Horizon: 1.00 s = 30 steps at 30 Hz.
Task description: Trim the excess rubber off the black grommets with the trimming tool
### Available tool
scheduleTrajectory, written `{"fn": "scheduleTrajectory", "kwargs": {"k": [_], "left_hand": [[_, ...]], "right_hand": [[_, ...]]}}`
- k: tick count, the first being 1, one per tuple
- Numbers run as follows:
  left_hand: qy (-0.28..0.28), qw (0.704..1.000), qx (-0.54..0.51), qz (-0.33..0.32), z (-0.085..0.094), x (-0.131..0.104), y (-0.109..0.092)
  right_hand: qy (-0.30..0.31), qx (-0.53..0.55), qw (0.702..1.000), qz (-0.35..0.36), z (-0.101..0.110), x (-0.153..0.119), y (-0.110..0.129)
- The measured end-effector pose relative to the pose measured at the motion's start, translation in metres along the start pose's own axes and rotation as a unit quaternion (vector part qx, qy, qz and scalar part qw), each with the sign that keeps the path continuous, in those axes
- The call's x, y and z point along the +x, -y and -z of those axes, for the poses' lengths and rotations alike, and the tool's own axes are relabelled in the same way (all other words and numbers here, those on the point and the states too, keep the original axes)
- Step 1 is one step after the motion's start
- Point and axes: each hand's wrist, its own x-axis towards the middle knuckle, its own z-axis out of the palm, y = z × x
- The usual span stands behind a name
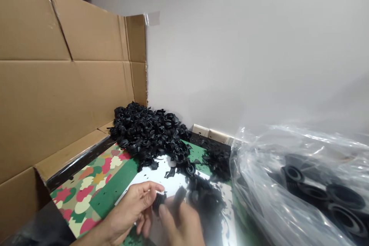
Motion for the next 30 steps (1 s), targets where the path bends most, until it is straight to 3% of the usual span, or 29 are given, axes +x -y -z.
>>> {"fn": "scheduleTrajectory", "kwargs": {"k": [3,7,9,11,14,18,26,30], "left_hand": [[0.003,0.996,0.063,-0.067,0.004,-0.004,-0.002],[0.030,0.964,0.188,-0.185,0.006,-0.010,-0.010],[0.043,0.962,0.176,-0.203,0.006,-0.009,-0.011],[0.028,0.976,0.109,-0.188,0.005,-0.005,-0.010],[0.004,0.994,0.005,-0.108,0.004,0.002,-0.006],[-0.004,0.999,-0.020,-0.027,0.004,0.004,-0.007],[0.033,0.997,-0.020,-0.060,0.000,0.002,-0.011],[0.006,0.997,0.015,-0.082,0.000,0.001,-0.011]], "right_hand": [[-0.001,0.063,0.994,-0.090,0.004,0.001,0.006],[0.033,0.153,0.981,-0.112,0.003,0.002,0.012],[0.040,0.183,0.976,-0.114,0.003,0.002,0.013],[0.044,0.216,0.968,-0.119,0.003,0.002,0.014],[0.045,0.260,0.954,-0.141,0.004,0.002,0.014],[0.036,0.289,0.940,-0.175,0.004,0.003,0.014],[0.058,0.318,0.931,-0.168,0.003,0.007,0.014],[0.034,0.224,0.964,-0.138,0.003,0.005,0.012]]}}
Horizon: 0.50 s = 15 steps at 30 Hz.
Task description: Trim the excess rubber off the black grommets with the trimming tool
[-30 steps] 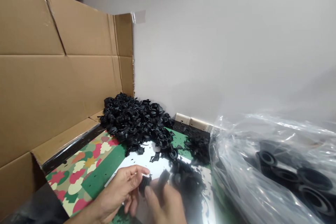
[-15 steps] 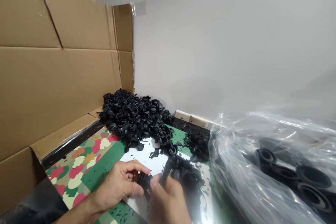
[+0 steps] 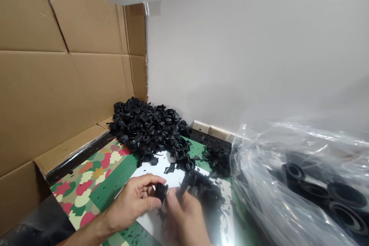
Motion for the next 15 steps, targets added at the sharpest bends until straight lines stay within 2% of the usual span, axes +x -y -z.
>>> {"fn": "scheduleTrajectory", "kwargs": {"k": [3,6,11,15], "left_hand": [[-0.005,0.998,0.059,-0.037,0.0024,-0.0028,-0.0009],[-0.002,0.994,0.092,-0.064,0.0041,-0.0038,-0.0003],[-0.042,0.998,0.006,-0.045,0.0012,0.0006,0.0062],[-0.048,0.997,-0.060,-0.019,-0.0004,0.0031,0.0078]], "right_hand": [[-0.025,-0.070,0.996,0.053,-0.0014,-0.0024,-0.0017],[-0.033,-0.076,0.994,0.076,-0.0037,-0.0040,-0.0032],[-0.039,-0.046,0.994,0.088,-0.0067,-0.0041,-0.0058],[-0.048,-0.015,0.995,0.085,-0.0081,-0.0049,-0.0054]]}}
